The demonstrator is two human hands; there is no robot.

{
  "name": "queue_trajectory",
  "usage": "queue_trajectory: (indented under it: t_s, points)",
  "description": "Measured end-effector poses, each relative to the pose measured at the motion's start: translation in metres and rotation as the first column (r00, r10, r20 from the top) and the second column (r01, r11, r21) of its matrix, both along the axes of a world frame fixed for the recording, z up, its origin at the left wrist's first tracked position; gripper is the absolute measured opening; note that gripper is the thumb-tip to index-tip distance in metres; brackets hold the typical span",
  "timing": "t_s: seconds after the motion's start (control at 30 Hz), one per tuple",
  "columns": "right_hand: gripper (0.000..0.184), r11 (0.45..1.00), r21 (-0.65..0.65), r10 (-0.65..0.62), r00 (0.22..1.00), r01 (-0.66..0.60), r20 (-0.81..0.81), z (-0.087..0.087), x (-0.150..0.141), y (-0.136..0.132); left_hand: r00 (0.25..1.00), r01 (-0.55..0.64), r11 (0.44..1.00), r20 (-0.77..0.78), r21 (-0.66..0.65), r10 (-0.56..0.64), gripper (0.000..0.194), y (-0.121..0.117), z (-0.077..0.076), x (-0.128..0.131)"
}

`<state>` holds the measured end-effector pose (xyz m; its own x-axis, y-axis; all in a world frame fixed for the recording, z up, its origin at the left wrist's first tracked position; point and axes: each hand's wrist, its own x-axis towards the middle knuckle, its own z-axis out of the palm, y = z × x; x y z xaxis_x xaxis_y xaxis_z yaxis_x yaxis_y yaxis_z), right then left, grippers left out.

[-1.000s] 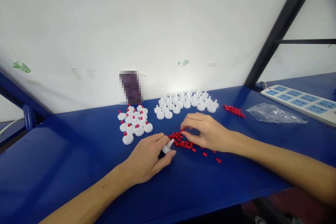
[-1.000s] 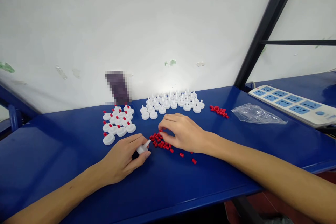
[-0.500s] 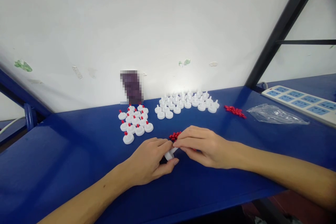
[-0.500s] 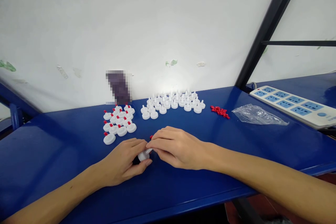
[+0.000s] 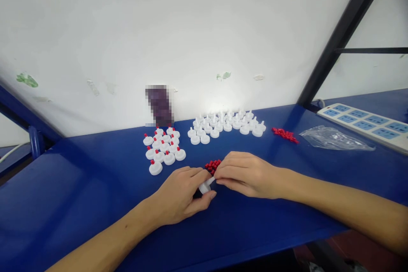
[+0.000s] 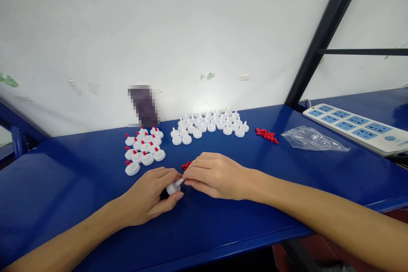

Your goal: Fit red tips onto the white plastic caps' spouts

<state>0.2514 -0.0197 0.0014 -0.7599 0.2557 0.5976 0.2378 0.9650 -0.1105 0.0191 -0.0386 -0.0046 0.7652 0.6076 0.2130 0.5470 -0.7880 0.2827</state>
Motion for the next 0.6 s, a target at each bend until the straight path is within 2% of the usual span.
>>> queue_trajectory:
  t_s: [0.37, 0.6]
  points:
    - [0.014, 1.000, 0.026, 0.012, 1.000, -0.012, -0.025, -0.0045, 0.0002, 0.0018, 0.999, 0.028, 0.999, 0.033, 0.035, -0.030, 0.014, 0.0002, -0.0023, -0.0003]
    - [0.017, 0.996, 0.040, -0.075, 0.996, 0.077, -0.049, -0.0055, 0.0003, 0.0010, 0.996, 0.016, 0.999, 0.084, 0.052, -0.020, 0.012, -0.0020, -0.0015, 0.0017]
